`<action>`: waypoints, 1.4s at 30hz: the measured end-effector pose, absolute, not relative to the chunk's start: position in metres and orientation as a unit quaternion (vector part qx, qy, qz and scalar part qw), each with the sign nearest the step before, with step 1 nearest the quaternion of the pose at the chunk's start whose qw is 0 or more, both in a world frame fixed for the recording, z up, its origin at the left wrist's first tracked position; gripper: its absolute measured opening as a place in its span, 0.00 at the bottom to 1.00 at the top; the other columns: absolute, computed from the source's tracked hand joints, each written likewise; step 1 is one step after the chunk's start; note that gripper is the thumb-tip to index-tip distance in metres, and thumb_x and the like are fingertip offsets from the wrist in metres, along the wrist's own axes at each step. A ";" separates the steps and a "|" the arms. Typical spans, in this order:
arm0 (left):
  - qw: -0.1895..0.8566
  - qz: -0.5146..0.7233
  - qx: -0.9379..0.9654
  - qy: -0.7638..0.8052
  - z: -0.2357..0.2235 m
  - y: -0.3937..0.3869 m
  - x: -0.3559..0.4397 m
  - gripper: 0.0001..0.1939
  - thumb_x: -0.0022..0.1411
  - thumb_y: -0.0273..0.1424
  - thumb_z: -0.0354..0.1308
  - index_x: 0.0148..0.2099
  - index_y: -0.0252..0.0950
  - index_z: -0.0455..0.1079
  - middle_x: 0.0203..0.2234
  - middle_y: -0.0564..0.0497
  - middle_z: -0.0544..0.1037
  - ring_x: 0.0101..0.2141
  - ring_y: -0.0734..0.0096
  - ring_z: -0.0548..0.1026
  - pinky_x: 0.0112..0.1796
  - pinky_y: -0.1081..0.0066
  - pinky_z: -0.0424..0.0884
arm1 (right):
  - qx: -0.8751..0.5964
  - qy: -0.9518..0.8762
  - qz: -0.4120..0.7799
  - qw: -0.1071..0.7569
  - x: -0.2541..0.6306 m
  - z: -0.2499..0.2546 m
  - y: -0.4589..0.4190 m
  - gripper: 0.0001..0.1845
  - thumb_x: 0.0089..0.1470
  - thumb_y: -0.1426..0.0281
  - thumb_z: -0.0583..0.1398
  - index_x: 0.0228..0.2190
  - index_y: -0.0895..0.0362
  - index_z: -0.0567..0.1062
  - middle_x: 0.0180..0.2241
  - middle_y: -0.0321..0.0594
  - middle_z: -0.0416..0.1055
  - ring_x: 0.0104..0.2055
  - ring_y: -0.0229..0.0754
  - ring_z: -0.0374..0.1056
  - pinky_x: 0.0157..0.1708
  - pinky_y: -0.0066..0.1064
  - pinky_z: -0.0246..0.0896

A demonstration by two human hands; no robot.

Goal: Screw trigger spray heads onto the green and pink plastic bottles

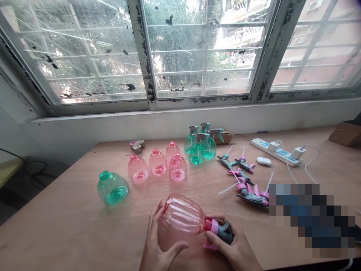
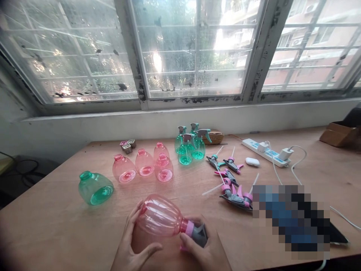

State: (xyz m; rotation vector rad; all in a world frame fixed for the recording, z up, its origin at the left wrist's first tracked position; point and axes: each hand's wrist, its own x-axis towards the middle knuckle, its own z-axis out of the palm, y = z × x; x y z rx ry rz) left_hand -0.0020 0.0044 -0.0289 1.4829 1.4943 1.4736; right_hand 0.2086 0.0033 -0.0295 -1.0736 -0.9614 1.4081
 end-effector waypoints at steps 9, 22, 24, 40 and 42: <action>0.320 0.513 0.547 0.579 -0.025 0.005 -0.007 0.33 0.56 0.41 0.67 0.63 0.48 0.63 0.63 0.49 0.67 0.65 0.51 0.61 0.66 0.49 0.52 | -0.457 -0.425 0.584 0.520 0.208 -0.025 0.003 0.24 0.42 0.54 0.73 0.37 0.57 0.81 0.33 0.41 0.79 0.34 0.46 0.72 0.30 0.33 0.76; 0.339 0.523 0.546 0.560 -0.037 0.007 -0.015 0.31 0.55 0.41 0.67 0.60 0.46 0.64 0.64 0.48 0.66 0.65 0.50 0.61 0.66 0.49 0.53 | -0.444 -0.442 0.601 0.496 0.211 -0.026 0.004 0.22 0.44 0.57 0.73 0.38 0.56 0.80 0.33 0.41 0.78 0.35 0.45 0.72 0.33 0.33 0.76; 0.325 0.511 0.564 0.561 -0.036 0.007 -0.016 0.33 0.56 0.40 0.67 0.62 0.49 0.63 0.64 0.50 0.65 0.65 0.52 0.60 0.66 0.49 0.52 | -0.447 -0.426 0.608 0.499 0.212 -0.027 0.004 0.23 0.44 0.55 0.72 0.39 0.57 0.79 0.32 0.40 0.78 0.33 0.44 0.72 0.32 0.34 0.76; 0.298 0.503 0.585 0.563 -0.032 0.007 -0.014 0.31 0.57 0.38 0.67 0.62 0.52 0.64 0.64 0.51 0.66 0.65 0.52 0.62 0.66 0.49 0.53 | -0.453 -0.401 0.604 0.518 0.212 -0.029 0.005 0.24 0.44 0.56 0.72 0.39 0.57 0.79 0.31 0.37 0.78 0.28 0.40 0.73 0.31 0.33 0.76; 0.297 0.505 0.594 0.552 -0.030 0.006 -0.013 0.33 0.55 0.39 0.68 0.62 0.52 0.64 0.65 0.50 0.65 0.66 0.50 0.60 0.66 0.48 0.54 | -0.452 -0.402 0.601 0.523 0.212 -0.029 0.005 0.23 0.44 0.56 0.73 0.39 0.57 0.79 0.31 0.38 0.78 0.28 0.41 0.74 0.31 0.32 0.76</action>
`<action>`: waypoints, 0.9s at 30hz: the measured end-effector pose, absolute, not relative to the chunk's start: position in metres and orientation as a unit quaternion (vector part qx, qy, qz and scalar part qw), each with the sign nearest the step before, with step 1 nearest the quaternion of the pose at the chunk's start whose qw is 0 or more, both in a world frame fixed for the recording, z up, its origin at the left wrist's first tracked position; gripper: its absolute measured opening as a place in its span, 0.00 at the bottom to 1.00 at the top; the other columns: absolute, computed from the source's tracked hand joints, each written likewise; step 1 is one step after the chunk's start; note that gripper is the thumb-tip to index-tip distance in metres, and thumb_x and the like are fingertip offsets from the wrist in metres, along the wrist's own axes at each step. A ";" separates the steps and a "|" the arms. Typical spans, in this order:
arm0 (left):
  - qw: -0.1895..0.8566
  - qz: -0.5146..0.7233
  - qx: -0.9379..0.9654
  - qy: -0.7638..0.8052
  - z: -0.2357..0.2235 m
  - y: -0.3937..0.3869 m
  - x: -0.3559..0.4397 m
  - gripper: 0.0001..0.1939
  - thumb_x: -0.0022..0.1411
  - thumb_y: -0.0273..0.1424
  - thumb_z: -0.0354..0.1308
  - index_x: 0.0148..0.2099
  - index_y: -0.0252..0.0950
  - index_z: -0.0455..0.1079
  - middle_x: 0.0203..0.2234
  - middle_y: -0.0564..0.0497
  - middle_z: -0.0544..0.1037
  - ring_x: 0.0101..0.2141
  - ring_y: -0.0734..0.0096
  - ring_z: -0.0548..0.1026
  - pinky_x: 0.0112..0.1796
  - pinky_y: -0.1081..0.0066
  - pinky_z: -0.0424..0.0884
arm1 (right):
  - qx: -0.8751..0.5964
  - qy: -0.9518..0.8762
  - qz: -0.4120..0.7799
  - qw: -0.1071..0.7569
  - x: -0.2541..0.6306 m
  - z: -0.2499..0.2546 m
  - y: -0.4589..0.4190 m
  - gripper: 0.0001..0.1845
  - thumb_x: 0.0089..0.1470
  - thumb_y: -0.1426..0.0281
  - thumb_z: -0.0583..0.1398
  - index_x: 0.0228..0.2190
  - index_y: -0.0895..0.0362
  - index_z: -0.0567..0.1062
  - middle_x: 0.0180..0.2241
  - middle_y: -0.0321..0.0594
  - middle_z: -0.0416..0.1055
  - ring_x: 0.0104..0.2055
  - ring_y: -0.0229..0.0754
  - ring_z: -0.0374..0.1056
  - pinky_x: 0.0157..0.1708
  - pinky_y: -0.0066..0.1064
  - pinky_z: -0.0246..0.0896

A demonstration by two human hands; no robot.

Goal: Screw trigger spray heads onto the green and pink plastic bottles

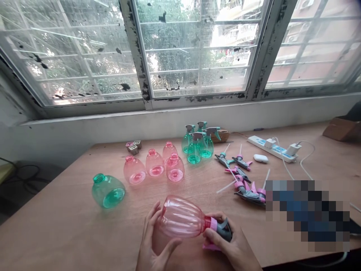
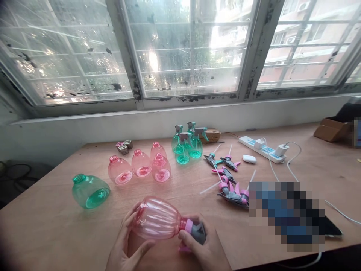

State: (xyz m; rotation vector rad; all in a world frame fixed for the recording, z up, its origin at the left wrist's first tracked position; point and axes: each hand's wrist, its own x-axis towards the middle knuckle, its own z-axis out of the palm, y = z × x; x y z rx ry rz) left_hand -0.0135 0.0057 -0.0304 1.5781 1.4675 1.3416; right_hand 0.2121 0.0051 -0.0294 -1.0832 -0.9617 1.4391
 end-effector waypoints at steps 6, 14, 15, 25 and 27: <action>0.321 0.535 0.564 0.542 -0.032 0.006 -0.014 0.30 0.57 0.41 0.66 0.61 0.51 0.65 0.66 0.50 0.62 0.67 0.50 0.57 0.65 0.49 0.54 | -0.450 -0.409 0.595 0.526 0.209 -0.026 0.005 0.24 0.41 0.58 0.74 0.38 0.56 0.80 0.35 0.40 0.79 0.34 0.45 0.74 0.31 0.33 0.77; 0.305 0.526 0.570 0.553 -0.029 0.007 -0.013 0.36 0.51 0.37 0.71 0.61 0.51 0.66 0.66 0.51 0.64 0.66 0.48 0.59 0.65 0.49 0.54 | -0.450 -0.403 0.597 0.527 0.211 -0.027 0.005 0.23 0.42 0.57 0.74 0.38 0.57 0.79 0.31 0.38 0.78 0.30 0.43 0.74 0.29 0.32 0.76; 0.310 0.531 0.566 0.550 -0.030 0.007 -0.014 0.37 0.50 0.38 0.72 0.61 0.51 0.66 0.66 0.50 0.64 0.66 0.47 0.59 0.65 0.49 0.54 | -0.445 -0.410 0.597 0.527 0.210 -0.027 0.005 0.23 0.42 0.57 0.74 0.37 0.56 0.80 0.32 0.38 0.78 0.31 0.43 0.74 0.30 0.32 0.76; 0.302 0.527 0.566 0.557 -0.032 0.006 -0.012 0.33 0.55 0.37 0.69 0.61 0.54 0.65 0.66 0.52 0.63 0.65 0.51 0.61 0.66 0.50 0.53 | -0.446 -0.408 0.605 0.518 0.211 -0.024 0.004 0.23 0.43 0.57 0.73 0.38 0.57 0.80 0.32 0.38 0.77 0.30 0.42 0.72 0.30 0.34 0.76; 0.311 0.522 0.569 0.554 -0.034 0.006 -0.013 0.39 0.51 0.40 0.71 0.63 0.52 0.62 0.66 0.51 0.62 0.66 0.48 0.59 0.66 0.50 0.52 | -0.443 -0.415 0.600 0.520 0.211 -0.026 0.004 0.22 0.43 0.57 0.73 0.38 0.56 0.80 0.33 0.39 0.78 0.32 0.45 0.73 0.31 0.34 0.75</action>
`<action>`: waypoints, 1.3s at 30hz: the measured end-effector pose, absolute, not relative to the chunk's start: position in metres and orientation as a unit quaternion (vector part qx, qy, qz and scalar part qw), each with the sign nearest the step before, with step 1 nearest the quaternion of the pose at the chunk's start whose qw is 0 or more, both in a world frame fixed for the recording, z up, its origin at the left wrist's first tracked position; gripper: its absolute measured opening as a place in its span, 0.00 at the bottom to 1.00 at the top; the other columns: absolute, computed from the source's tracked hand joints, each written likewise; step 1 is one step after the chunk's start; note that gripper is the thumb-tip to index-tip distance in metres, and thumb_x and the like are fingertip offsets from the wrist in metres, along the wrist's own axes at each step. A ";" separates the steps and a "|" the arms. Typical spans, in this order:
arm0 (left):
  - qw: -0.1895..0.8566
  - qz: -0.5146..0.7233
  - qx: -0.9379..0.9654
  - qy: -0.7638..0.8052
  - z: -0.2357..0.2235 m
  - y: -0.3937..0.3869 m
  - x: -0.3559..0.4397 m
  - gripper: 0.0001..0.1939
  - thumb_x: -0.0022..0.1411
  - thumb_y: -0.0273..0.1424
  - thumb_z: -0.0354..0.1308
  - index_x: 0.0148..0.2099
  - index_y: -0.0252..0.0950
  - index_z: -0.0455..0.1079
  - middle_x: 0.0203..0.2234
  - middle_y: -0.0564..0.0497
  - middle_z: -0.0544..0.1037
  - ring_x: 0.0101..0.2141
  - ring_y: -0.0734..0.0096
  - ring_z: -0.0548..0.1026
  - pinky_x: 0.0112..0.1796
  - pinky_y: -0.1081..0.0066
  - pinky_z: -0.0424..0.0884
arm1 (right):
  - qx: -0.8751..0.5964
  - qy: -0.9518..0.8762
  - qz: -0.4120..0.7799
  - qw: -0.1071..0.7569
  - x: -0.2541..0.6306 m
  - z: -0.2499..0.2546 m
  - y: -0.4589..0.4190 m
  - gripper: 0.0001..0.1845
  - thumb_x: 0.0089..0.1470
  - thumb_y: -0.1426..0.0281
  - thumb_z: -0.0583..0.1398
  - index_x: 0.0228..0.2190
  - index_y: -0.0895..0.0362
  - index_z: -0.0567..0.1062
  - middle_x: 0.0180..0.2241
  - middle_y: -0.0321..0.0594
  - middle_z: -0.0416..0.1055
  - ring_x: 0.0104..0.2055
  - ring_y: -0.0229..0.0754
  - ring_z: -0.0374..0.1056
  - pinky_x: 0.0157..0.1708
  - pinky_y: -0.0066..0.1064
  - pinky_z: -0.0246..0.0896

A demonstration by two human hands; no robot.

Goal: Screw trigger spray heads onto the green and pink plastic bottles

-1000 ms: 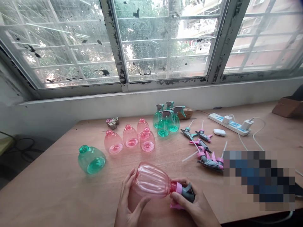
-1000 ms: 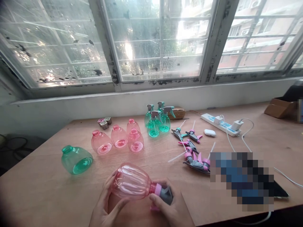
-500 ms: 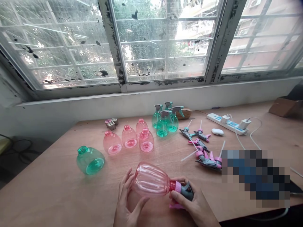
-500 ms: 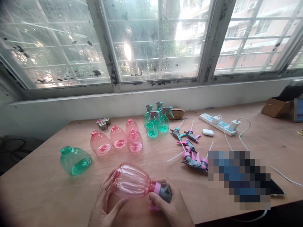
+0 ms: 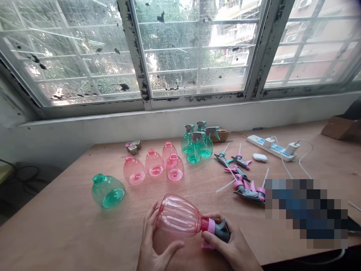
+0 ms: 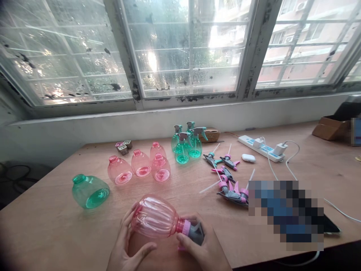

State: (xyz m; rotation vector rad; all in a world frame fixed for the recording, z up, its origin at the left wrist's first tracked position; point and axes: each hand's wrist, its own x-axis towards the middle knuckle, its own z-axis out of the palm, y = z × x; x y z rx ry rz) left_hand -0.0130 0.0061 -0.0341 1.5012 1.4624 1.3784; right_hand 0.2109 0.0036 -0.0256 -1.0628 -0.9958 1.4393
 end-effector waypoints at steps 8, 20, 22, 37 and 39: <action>0.365 0.561 0.512 0.538 -0.036 0.007 -0.014 0.27 0.58 0.41 0.65 0.59 0.48 0.68 0.66 0.48 0.63 0.65 0.50 0.61 0.64 0.53 0.59 | -0.439 -0.447 0.596 0.502 0.211 -0.026 0.004 0.20 0.43 0.59 0.73 0.38 0.55 0.81 0.34 0.41 0.79 0.35 0.47 0.73 0.33 0.33 0.74; 0.358 0.597 0.477 0.536 -0.036 0.005 -0.009 0.33 0.53 0.50 0.67 0.58 0.43 0.69 0.64 0.45 0.66 0.64 0.47 0.63 0.64 0.54 0.59 | -0.440 -0.428 0.593 0.522 0.208 -0.027 0.003 0.21 0.40 0.59 0.74 0.36 0.55 0.81 0.34 0.40 0.79 0.36 0.47 0.73 0.32 0.32 0.75; 0.353 0.571 0.491 0.555 -0.035 0.006 -0.011 0.28 0.56 0.44 0.66 0.57 0.44 0.70 0.64 0.46 0.67 0.64 0.49 0.63 0.63 0.54 0.60 | -0.442 -0.416 0.600 0.522 0.208 -0.027 0.004 0.22 0.40 0.58 0.74 0.37 0.56 0.81 0.35 0.40 0.79 0.36 0.48 0.73 0.32 0.33 0.76; 0.368 0.596 0.449 0.555 -0.029 0.007 -0.003 0.30 0.50 0.49 0.69 0.52 0.41 0.71 0.62 0.43 0.70 0.56 0.50 0.74 0.55 0.59 0.72 | -0.444 -0.428 0.596 0.514 0.210 -0.023 0.004 0.21 0.41 0.59 0.74 0.37 0.55 0.81 0.34 0.40 0.79 0.37 0.48 0.73 0.34 0.34 0.75; 0.368 0.583 0.458 0.561 -0.030 0.008 -0.006 0.27 0.53 0.45 0.69 0.52 0.42 0.72 0.62 0.45 0.70 0.55 0.52 0.75 0.54 0.61 0.74 | -0.446 -0.416 0.598 0.521 0.210 -0.024 0.004 0.22 0.40 0.59 0.74 0.37 0.55 0.81 0.34 0.39 0.79 0.36 0.47 0.73 0.33 0.33 0.76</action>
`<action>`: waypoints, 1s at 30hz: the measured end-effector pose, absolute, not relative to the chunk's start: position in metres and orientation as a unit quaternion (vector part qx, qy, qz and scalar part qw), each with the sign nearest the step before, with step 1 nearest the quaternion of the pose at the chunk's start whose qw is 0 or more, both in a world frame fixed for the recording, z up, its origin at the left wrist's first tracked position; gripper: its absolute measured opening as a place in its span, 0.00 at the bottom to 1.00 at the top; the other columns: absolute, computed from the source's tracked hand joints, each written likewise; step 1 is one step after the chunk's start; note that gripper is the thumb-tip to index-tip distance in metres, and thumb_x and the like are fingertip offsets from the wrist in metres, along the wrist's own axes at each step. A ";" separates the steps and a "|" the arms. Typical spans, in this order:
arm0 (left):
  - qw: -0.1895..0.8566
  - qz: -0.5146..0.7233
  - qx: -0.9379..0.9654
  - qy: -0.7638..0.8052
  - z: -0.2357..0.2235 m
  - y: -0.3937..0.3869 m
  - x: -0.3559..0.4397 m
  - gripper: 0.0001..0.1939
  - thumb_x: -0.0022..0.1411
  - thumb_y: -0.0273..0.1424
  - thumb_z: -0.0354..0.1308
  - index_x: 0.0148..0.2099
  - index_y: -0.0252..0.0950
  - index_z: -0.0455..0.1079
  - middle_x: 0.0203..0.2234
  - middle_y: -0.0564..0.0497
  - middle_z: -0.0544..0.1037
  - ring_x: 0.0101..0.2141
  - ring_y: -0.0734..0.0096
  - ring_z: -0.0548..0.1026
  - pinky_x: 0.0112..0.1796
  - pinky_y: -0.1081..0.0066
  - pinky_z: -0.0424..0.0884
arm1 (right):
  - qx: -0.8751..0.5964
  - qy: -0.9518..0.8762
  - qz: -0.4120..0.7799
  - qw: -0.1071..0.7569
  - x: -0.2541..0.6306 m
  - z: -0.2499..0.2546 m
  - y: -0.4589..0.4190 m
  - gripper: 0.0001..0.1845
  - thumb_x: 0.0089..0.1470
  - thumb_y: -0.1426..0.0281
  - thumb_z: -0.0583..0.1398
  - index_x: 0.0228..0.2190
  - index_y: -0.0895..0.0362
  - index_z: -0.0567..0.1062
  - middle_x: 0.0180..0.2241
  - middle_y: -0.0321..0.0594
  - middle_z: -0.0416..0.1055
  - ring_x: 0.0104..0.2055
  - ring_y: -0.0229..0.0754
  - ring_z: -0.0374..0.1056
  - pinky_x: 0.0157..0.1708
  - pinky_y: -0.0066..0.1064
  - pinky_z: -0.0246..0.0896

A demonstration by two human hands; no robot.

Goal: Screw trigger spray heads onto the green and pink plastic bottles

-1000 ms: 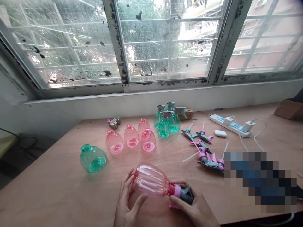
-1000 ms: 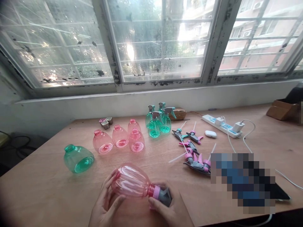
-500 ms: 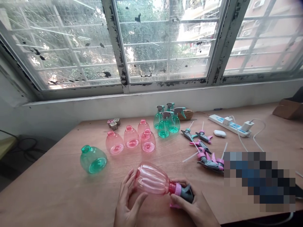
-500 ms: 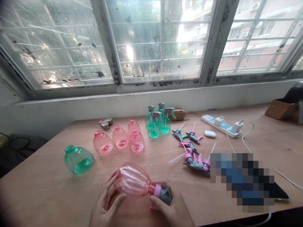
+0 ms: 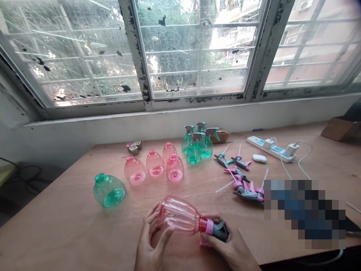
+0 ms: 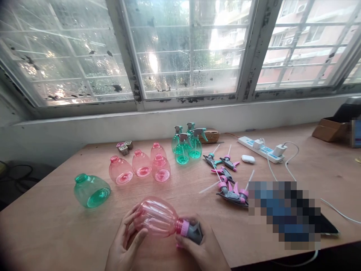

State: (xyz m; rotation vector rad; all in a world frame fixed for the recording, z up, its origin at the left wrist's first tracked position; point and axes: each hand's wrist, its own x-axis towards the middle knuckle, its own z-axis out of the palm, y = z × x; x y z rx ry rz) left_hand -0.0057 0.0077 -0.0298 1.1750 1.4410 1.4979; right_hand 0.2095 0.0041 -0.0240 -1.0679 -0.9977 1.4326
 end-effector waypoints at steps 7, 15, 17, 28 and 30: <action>0.363 0.561 0.511 0.542 -0.029 0.006 -0.011 0.27 0.53 0.39 0.70 0.55 0.46 0.70 0.63 0.48 0.69 0.58 0.51 0.72 0.56 0.61 0.72 | -0.444 -0.384 0.614 0.528 0.210 -0.028 0.004 0.26 0.42 0.57 0.74 0.41 0.56 0.80 0.32 0.38 0.78 0.32 0.44 0.73 0.32 0.35 0.77; 0.367 0.590 0.446 0.564 -0.029 0.006 -0.002 0.26 0.52 0.49 0.67 0.50 0.42 0.70 0.62 0.44 0.69 0.55 0.53 0.74 0.54 0.61 0.72 | -0.441 -0.430 0.585 0.528 0.209 -0.021 0.002 0.21 0.41 0.57 0.74 0.38 0.54 0.82 0.34 0.41 0.80 0.35 0.48 0.74 0.33 0.33 0.74; 0.364 0.570 0.469 0.567 -0.032 0.007 -0.005 0.25 0.55 0.45 0.67 0.53 0.43 0.70 0.63 0.44 0.68 0.55 0.53 0.74 0.55 0.61 0.71 | -0.454 -0.418 0.585 0.526 0.209 -0.022 0.002 0.23 0.41 0.56 0.73 0.39 0.55 0.82 0.33 0.41 0.80 0.33 0.47 0.74 0.32 0.34 0.75; 0.383 0.605 0.456 0.529 -0.024 0.003 0.002 0.36 0.46 0.49 0.72 0.56 0.44 0.68 0.62 0.45 0.70 0.60 0.47 0.69 0.59 0.57 0.68 | -0.455 -0.429 0.587 0.514 0.210 -0.027 0.002 0.24 0.42 0.54 0.73 0.38 0.56 0.82 0.31 0.40 0.78 0.31 0.44 0.72 0.29 0.31 0.76; 0.385 0.596 0.455 0.537 -0.024 0.003 0.001 0.36 0.50 0.49 0.69 0.58 0.43 0.67 0.60 0.44 0.71 0.60 0.49 0.69 0.60 0.56 0.66 | -0.451 -0.442 0.584 0.511 0.210 -0.026 0.002 0.24 0.42 0.54 0.73 0.38 0.56 0.83 0.32 0.41 0.79 0.33 0.45 0.73 0.31 0.32 0.76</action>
